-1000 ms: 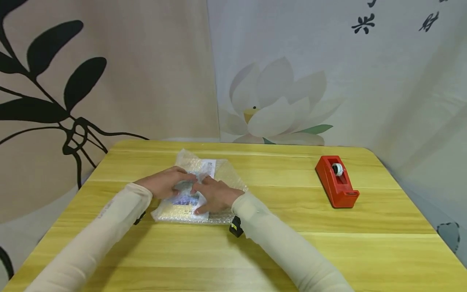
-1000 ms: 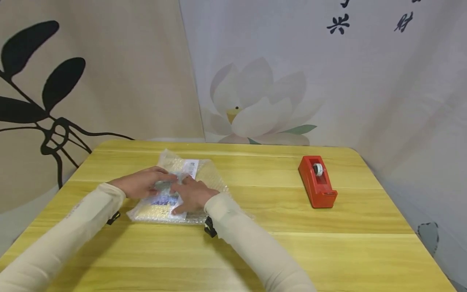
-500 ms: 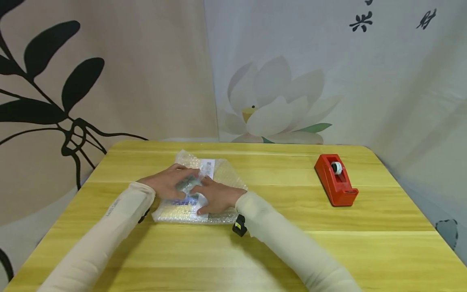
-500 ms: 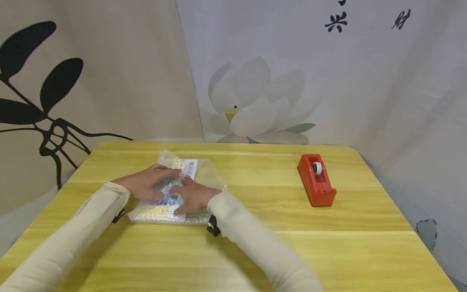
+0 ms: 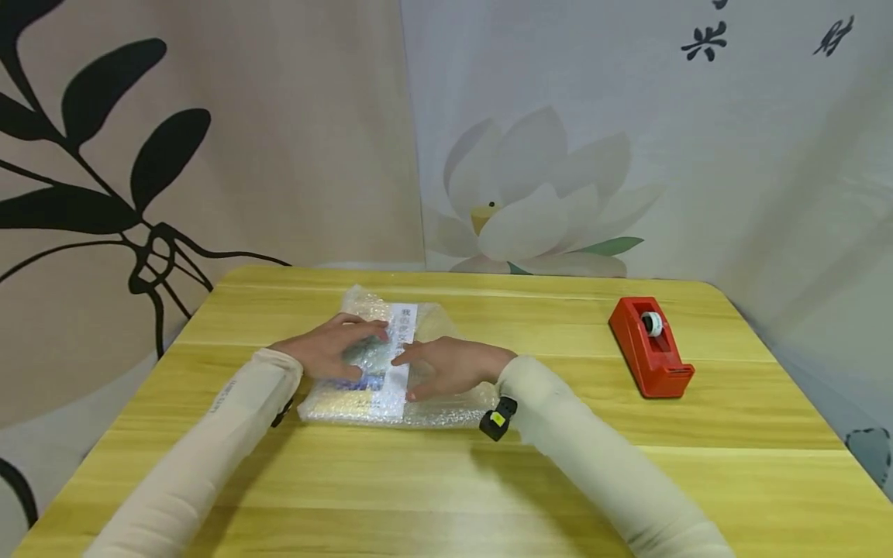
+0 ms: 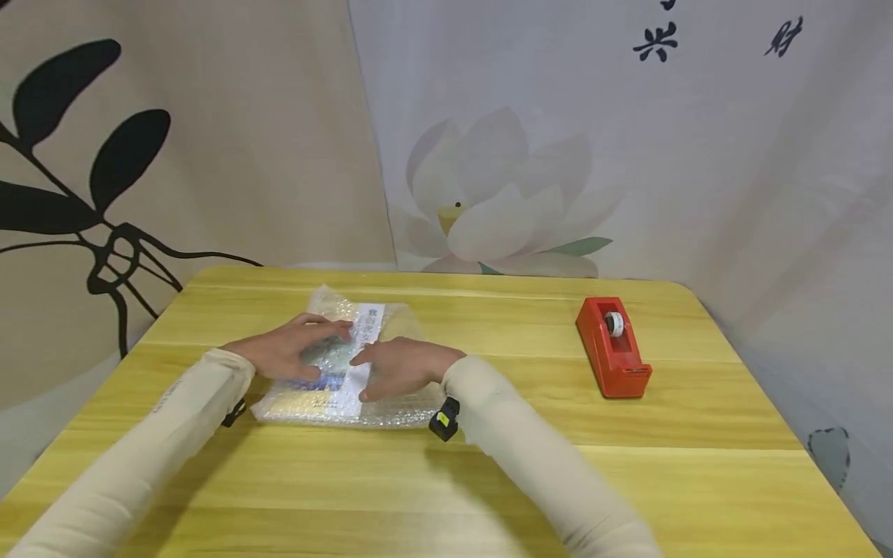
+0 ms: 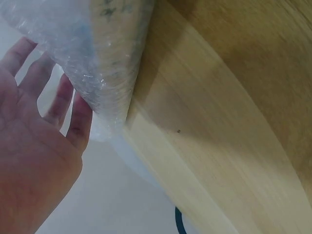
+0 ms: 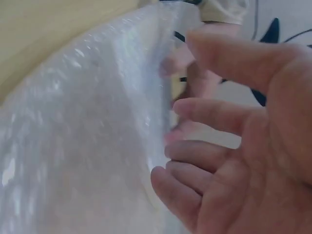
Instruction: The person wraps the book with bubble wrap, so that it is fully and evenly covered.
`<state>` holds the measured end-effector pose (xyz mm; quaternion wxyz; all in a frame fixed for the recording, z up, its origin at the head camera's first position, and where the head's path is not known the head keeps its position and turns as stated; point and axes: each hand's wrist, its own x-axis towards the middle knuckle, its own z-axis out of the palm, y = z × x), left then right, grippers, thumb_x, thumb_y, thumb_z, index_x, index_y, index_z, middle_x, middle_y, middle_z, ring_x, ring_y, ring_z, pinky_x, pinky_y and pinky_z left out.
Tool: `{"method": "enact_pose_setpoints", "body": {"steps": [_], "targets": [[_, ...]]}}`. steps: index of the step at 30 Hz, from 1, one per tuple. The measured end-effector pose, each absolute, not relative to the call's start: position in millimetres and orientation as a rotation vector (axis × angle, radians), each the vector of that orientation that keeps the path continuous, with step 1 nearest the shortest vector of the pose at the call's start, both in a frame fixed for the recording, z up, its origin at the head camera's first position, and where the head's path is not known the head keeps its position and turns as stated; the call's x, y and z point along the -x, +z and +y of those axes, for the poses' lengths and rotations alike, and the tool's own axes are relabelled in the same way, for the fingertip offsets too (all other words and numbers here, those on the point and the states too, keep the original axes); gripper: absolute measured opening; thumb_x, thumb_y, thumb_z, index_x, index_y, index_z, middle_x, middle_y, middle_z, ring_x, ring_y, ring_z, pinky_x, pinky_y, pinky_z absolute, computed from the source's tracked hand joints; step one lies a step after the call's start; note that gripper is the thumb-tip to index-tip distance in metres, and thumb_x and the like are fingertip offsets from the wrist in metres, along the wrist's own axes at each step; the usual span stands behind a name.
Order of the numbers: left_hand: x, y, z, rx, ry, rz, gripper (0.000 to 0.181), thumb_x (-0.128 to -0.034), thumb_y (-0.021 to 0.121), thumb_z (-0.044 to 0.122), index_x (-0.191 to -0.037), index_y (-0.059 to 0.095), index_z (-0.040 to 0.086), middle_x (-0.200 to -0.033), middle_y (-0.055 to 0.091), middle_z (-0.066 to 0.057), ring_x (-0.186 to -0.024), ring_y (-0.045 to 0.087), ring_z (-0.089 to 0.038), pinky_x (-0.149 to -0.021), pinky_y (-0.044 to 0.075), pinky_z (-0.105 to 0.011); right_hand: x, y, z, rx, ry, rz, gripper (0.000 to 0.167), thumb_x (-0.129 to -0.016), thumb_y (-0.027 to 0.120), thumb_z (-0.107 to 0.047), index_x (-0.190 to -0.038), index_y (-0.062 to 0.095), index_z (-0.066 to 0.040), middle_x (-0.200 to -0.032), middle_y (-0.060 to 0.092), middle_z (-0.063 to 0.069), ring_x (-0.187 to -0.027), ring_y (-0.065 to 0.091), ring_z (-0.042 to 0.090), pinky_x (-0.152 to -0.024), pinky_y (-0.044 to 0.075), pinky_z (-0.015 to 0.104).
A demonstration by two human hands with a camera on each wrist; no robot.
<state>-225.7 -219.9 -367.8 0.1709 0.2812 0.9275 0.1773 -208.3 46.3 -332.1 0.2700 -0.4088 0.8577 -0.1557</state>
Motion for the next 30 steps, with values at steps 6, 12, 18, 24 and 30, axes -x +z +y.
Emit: {"method": "enact_pose_setpoints", "body": {"steps": [6, 12, 18, 24, 30], "targets": [[224.1, -367.3, -218.4, -0.789, 0.511, 2.615, 0.062, -0.0862, 0.068, 0.016, -0.144, 0.048, 0.026, -0.168, 0.026, -0.001, -0.15, 0.022, -0.036, -0.111, 0.035, -0.068, 210.0, -329.6, 84.6, 1.056, -0.518, 2.338, 0.061, -0.098, 0.064, -0.036, -0.152, 0.044, -0.015, -0.167, 0.025, 0.012, -0.157, 0.019, 0.028, -0.127, 0.022, 0.051], [221.3, -363.4, -217.0, -0.753, 0.537, 2.587, 0.062, -0.0865, 0.068, 0.011, -0.143, 0.049, 0.027, -0.169, 0.024, -0.001, -0.151, 0.019, -0.036, -0.11, 0.036, -0.067, 210.3, -341.3, 124.1, 0.977, -0.621, 2.412, 0.056, -0.099, 0.063, -0.033, -0.149, 0.049, -0.01, -0.158, 0.044, 0.014, -0.141, 0.05, 0.034, -0.116, 0.042, 0.05], [220.6, -362.0, -218.9, -0.746, 0.55, 2.572, 0.062, -0.0864, 0.067, 0.011, -0.144, 0.048, 0.026, -0.169, 0.021, -0.001, -0.152, 0.017, -0.038, -0.112, 0.032, -0.069, 205.0, -355.2, 151.4, 0.921, -0.855, 2.492, 0.042, -0.101, 0.061, -0.022, -0.138, 0.057, -0.002, -0.139, 0.062, 0.018, -0.121, 0.066, 0.032, -0.099, 0.057, 0.044], [221.9, -363.8, -219.2, -0.745, 0.549, 2.585, 0.063, -0.0845, 0.068, 0.011, -0.143, 0.049, 0.027, -0.169, 0.023, -0.001, -0.152, 0.017, -0.039, -0.114, 0.029, -0.07, 193.1, -359.8, 164.7, 0.818, -0.888, 2.581, 0.045, -0.099, 0.063, -0.025, -0.138, 0.054, -0.002, -0.129, 0.066, 0.02, -0.098, 0.07, 0.022, -0.084, 0.059, 0.038], [222.3, -366.5, -218.4, -0.739, 0.547, 2.598, 0.064, -0.0822, 0.069, 0.011, -0.141, 0.05, 0.028, -0.169, 0.024, -0.001, -0.151, 0.018, -0.04, -0.113, 0.028, -0.072, 181.6, -365.9, 166.5, 0.716, -0.931, 2.497, 0.049, -0.1, 0.063, -0.029, -0.137, 0.052, -0.001, -0.119, 0.069, 0.015, -0.095, 0.068, 0.017, -0.08, 0.057, 0.032]]}}
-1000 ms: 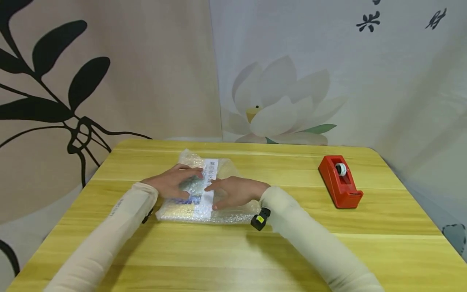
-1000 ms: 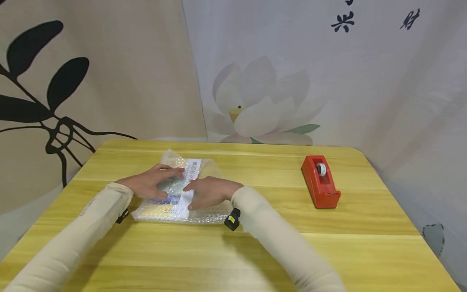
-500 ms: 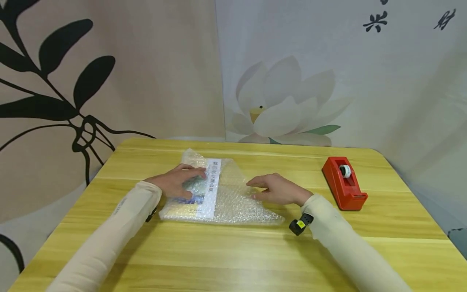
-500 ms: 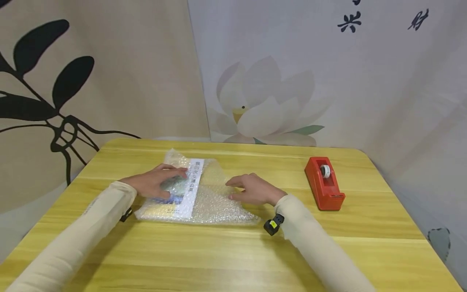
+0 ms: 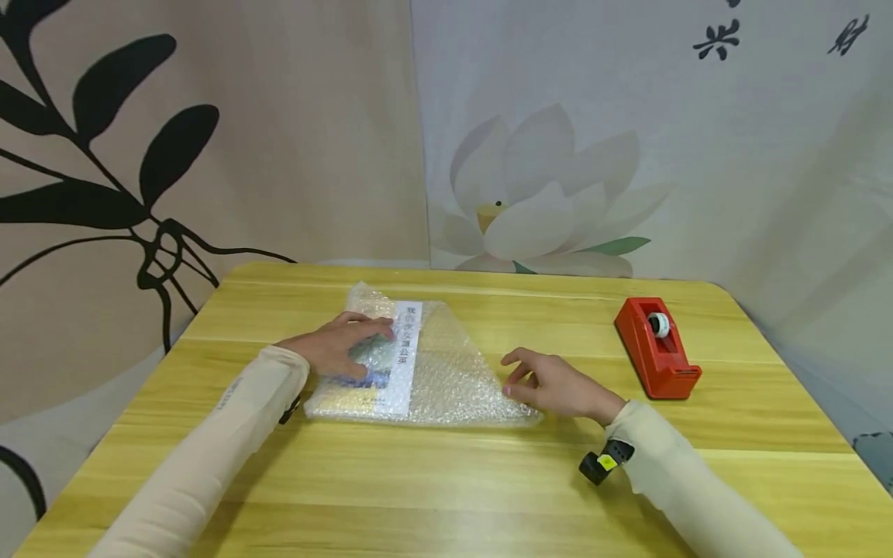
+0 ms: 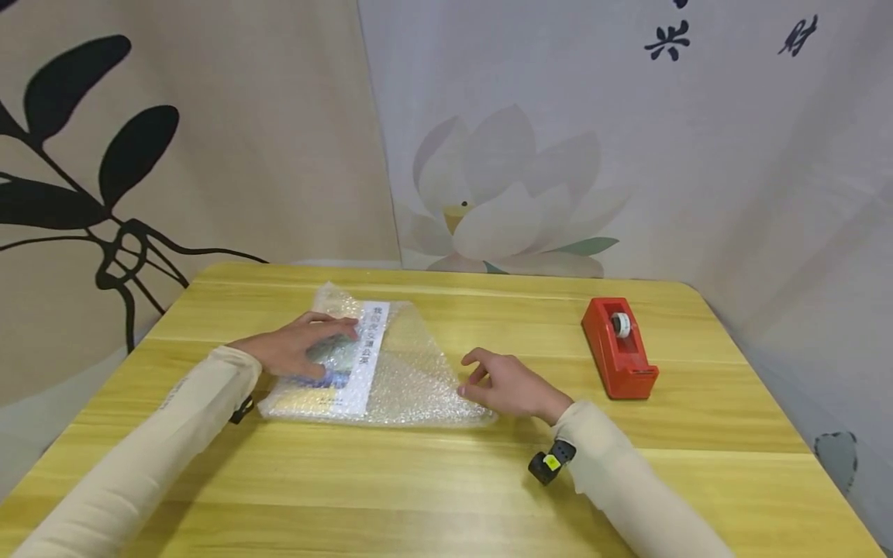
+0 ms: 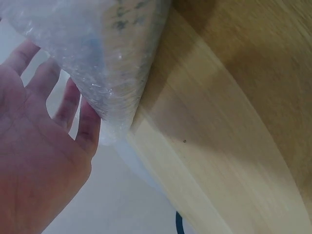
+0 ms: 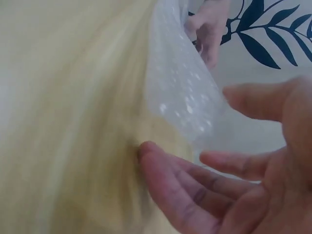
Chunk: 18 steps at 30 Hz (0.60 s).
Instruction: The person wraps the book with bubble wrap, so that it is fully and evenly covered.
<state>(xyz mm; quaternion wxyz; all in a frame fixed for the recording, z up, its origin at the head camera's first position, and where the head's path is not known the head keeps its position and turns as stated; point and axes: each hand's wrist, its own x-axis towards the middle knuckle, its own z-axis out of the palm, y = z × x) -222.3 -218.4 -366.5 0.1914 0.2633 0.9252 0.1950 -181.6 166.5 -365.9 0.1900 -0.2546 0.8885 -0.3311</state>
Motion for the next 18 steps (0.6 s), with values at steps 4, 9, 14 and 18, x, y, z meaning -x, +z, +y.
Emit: {"method": "enact_pose_setpoints", "body": {"steps": [4, 9, 14, 18], "targets": [[222.1, -367.8, -217.7, -0.737, 0.559, 2.591, 0.063, -0.0842, 0.07, 0.01, -0.142, 0.049, 0.028, -0.169, 0.023, -0.001, -0.151, 0.017, -0.04, -0.113, 0.028, -0.072, 177.4, -367.5, 167.6, 0.649, -1.024, 2.392, 0.049, -0.101, 0.061, -0.03, -0.14, 0.049, -0.003, -0.119, 0.069, 0.013, -0.1, 0.068, 0.017, -0.082, 0.057, 0.031], [222.1, -368.1, -217.7, -0.729, 0.567, 2.581, 0.064, -0.0849, 0.069, 0.01, -0.143, 0.048, 0.028, -0.169, 0.021, -0.001, -0.152, 0.015, -0.04, -0.113, 0.026, -0.072, 176.6, -367.7, 168.8, 0.489, -1.166, 2.237, 0.049, -0.102, 0.058, -0.033, -0.143, 0.048, -0.008, -0.105, 0.067, 0.007, -0.079, 0.059, 0.014, -0.065, 0.05, 0.026], [223.2, -368.7, -217.0, -0.733, 0.553, 2.596, 0.066, -0.0829, 0.07, 0.011, -0.142, 0.048, 0.028, -0.17, 0.021, -0.002, -0.151, 0.016, -0.04, -0.114, 0.026, -0.072, 177.6, -370.0, 169.5, 0.44, -1.262, 2.101, 0.046, -0.103, 0.056, -0.036, -0.138, 0.056, -0.006, -0.089, 0.057, 0.0, -0.055, 0.038, 0.01, -0.049, 0.035, 0.021], [223.0, -369.7, -216.8, -0.721, 0.558, 2.593, 0.064, -0.0829, 0.069, 0.009, -0.141, 0.048, 0.027, -0.17, 0.02, -0.003, -0.151, 0.016, -0.04, -0.114, 0.024, -0.072, 175.6, -372.9, 167.3, 0.462, -1.387, 1.958, 0.045, -0.105, 0.048, -0.043, -0.126, 0.064, -0.007, -0.093, 0.066, -0.005, -0.051, 0.037, 0.006, -0.046, 0.032, 0.018]]}}
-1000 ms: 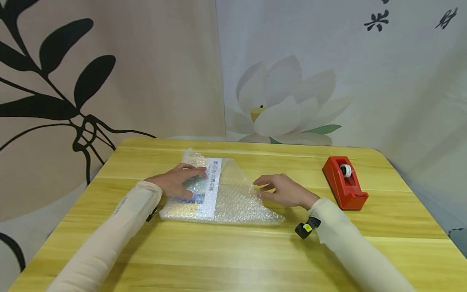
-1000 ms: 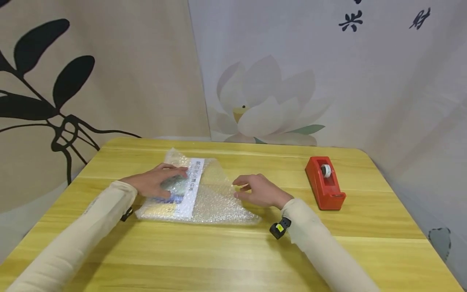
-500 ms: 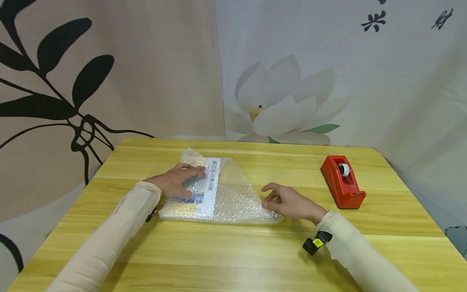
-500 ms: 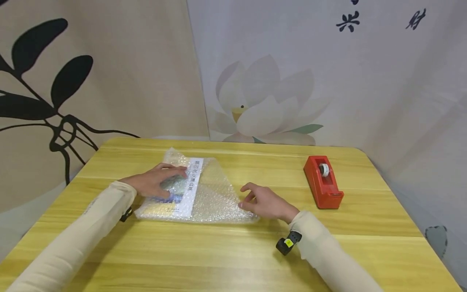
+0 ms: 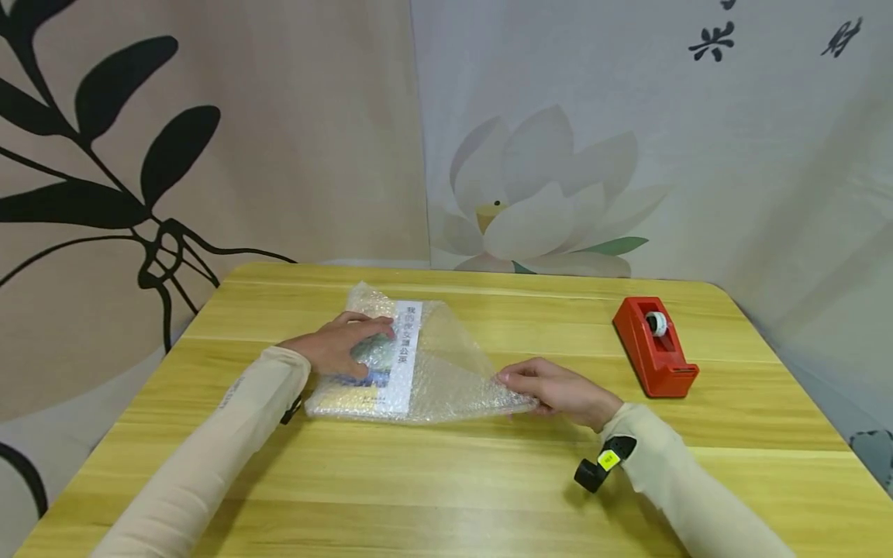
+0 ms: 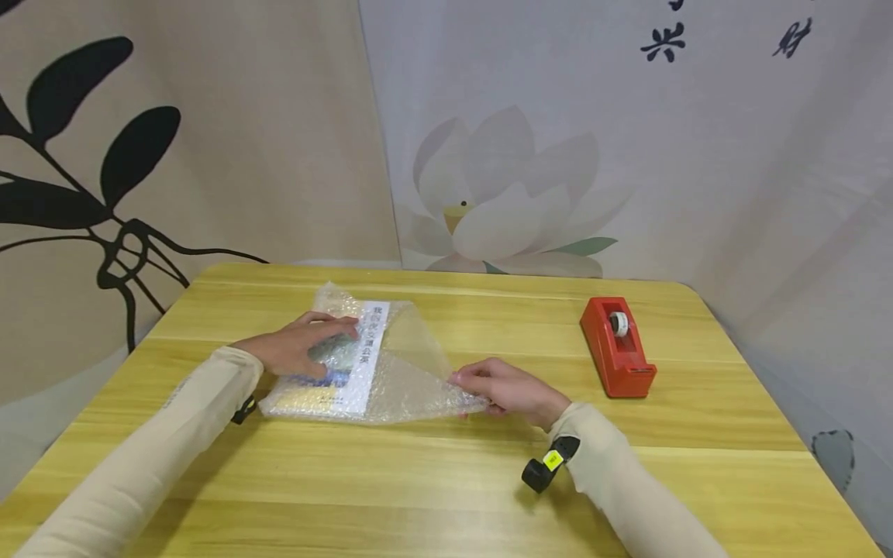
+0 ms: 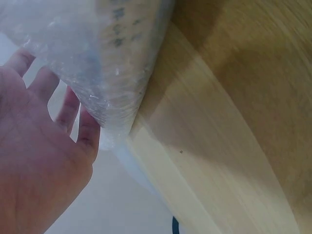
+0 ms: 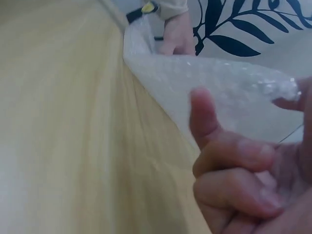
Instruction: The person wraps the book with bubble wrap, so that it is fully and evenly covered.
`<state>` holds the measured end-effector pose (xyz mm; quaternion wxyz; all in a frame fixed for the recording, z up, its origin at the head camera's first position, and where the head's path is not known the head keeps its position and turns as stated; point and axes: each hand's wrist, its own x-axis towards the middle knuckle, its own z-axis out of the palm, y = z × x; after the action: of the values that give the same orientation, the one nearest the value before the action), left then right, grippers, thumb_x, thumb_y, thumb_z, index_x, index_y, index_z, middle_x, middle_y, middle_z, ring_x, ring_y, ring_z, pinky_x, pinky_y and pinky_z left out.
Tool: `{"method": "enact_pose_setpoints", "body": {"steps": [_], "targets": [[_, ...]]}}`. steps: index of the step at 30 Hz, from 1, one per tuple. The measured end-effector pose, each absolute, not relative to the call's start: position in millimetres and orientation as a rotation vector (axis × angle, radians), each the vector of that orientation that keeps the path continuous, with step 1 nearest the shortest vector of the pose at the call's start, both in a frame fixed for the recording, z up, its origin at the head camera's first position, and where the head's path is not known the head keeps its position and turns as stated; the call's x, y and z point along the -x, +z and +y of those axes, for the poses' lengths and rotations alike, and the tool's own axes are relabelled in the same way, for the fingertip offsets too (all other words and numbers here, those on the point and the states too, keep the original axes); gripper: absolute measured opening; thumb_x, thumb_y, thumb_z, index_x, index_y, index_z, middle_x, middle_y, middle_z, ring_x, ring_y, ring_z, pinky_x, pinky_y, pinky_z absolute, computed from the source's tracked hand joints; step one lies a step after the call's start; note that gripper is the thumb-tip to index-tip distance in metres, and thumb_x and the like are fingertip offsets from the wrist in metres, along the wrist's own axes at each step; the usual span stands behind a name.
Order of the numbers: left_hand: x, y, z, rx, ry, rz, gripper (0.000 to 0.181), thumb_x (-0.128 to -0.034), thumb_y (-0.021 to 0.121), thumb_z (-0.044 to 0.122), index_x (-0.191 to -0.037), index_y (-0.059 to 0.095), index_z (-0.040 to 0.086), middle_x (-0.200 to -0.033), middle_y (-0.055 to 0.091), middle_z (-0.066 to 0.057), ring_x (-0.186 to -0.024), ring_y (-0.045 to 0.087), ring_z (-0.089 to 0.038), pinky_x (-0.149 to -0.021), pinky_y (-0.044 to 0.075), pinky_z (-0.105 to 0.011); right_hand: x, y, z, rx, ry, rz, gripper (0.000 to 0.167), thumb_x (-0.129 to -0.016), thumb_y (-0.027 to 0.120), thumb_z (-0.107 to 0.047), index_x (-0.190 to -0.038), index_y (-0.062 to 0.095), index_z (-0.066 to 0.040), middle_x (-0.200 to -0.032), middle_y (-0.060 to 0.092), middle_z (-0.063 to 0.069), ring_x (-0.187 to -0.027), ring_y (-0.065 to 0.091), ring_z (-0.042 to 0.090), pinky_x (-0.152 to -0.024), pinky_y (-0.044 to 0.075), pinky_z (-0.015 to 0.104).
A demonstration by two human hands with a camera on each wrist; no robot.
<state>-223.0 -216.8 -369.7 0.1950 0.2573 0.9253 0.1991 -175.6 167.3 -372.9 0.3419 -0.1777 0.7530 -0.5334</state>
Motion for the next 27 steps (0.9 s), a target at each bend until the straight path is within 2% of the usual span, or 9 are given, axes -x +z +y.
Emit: {"method": "enact_pose_setpoints", "body": {"steps": [3, 5, 7, 9, 12, 15, 19, 24, 27], "targets": [[223.2, -368.6, -217.7, -0.708, 0.564, 2.594, 0.063, -0.0831, 0.069, 0.008, -0.14, 0.049, 0.027, -0.17, 0.02, -0.002, -0.151, 0.015, -0.039, -0.115, 0.023, -0.072, 172.3, -376.3, 163.0, 0.45, -1.529, 1.766, 0.05, -0.106, 0.038, -0.051, -0.125, 0.061, -0.01, -0.094, 0.07, -0.005, -0.06, 0.051, 0.006, -0.051, 0.039, 0.018], [222.9, -367.5, -217.9, -0.708, 0.57, 2.591, 0.064, -0.0828, 0.069, 0.008, -0.14, 0.049, 0.027, -0.17, 0.02, -0.002, -0.152, 0.015, -0.039, -0.115, 0.023, -0.072, 168.4, -379.3, 159.6, 0.43, -1.624, 1.621, 0.057, -0.107, 0.029, -0.054, -0.132, 0.052, -0.008, -0.102, 0.069, -0.002, -0.076, 0.062, 0.01, -0.06, 0.047, 0.021], [222.7, -366.6, -217.8, -0.708, 0.579, 2.585, 0.064, -0.0827, 0.069, 0.008, -0.14, 0.048, 0.027, -0.17, 0.02, -0.002, -0.152, 0.015, -0.04, -0.115, 0.023, -0.072, 163.7, -382.9, 155.5, 0.361, -1.712, 1.473, 0.065, -0.107, 0.023, -0.056, -0.144, 0.038, -0.005, -0.117, 0.065, 0.002, -0.1, 0.068, 0.021, -0.074, 0.055, 0.027], [222.3, -366.6, -217.6, -0.712, 0.584, 2.579, 0.065, -0.0825, 0.069, 0.008, -0.141, 0.048, 0.027, -0.17, 0.02, -0.002, -0.152, 0.014, -0.04, -0.115, 0.023, -0.073, 159.2, -386.5, 150.1, 0.293, -1.794, 1.325, 0.073, -0.107, 0.018, -0.057, -0.153, 0.02, -0.002, -0.136, 0.056, 0.013, -0.126, 0.061, 0.035, -0.096, 0.056, 0.038], [221.6, -368.0, -218.3, -0.702, 0.579, 2.574, 0.065, -0.0828, 0.069, 0.009, -0.141, 0.048, 0.028, -0.17, 0.02, -0.001, -0.152, 0.014, -0.04, -0.114, 0.024, -0.073, 154.3, -390.9, 139.9, 0.238, -1.884, 1.126, 0.082, -0.105, 0.013, -0.06, -0.159, 0.0, 0.0, -0.161, 0.026, 0.026, -0.15, 0.029, 0.046, -0.121, 0.034, 0.052], [220.8, -369.7, -218.6, -0.695, 0.582, 2.57, 0.064, -0.0835, 0.069, 0.009, -0.141, 0.048, 0.028, -0.17, 0.021, 0.0, -0.152, 0.014, -0.039, -0.115, 0.025, -0.071, 152.8, -392.5, 130.2, 0.27, -1.934, 0.996, 0.086, -0.103, 0.008, -0.063, -0.16, -0.005, 0.0, -0.168, 0.001, 0.024, -0.156, 0.005, 0.044, -0.127, 0.013, 0.056], [222.0, -370.3, -218.1, -0.7, 0.592, 2.571, 0.064, -0.0841, 0.069, 0.01, -0.141, 0.048, 0.029, -0.169, 0.021, 0.001, -0.152, 0.014, -0.038, -0.115, 0.025, -0.07, 154.3, -389.6, 118.7, 0.326, -1.991, 0.924, 0.089, -0.101, 0.005, -0.066, -0.16, -0.006, -0.001, -0.169, -0.003, 0.02, -0.157, -0.002, 0.037, -0.129, 0.005, 0.051], [225.4, -369.5, -216.2, -0.696, 0.586, 2.58, 0.066, -0.0836, 0.069, 0.01, -0.143, 0.047, 0.03, -0.17, 0.019, 0.002, -0.153, 0.013, -0.037, -0.115, 0.025, -0.071, 154.7, -386.3, 106.5, 0.368, -2.048, 1.005, 0.081, -0.103, 0.002, -0.063, -0.162, 0.0, -0.007, -0.17, 0.004, 0.017, -0.158, 0.004, 0.034, -0.129, 0.009, 0.05], [227.7, -366.5, -216.6, -0.681, 0.591, 2.583, 0.067, -0.0831, 0.068, 0.009, -0.144, 0.047, 0.03, -0.17, 0.019, 0.003, -0.153, 0.013, -0.036, -0.115, 0.026, -0.07, 153.2, -385.7, 99.7, 0.362, -2.042, 1.214, 0.067, -0.108, 0.004, -0.046, -0.161, 0.01, -0.006, -0.168, 0.015, 0.02, -0.156, 0.019, 0.035, -0.126, 0.025, 0.051]]}}
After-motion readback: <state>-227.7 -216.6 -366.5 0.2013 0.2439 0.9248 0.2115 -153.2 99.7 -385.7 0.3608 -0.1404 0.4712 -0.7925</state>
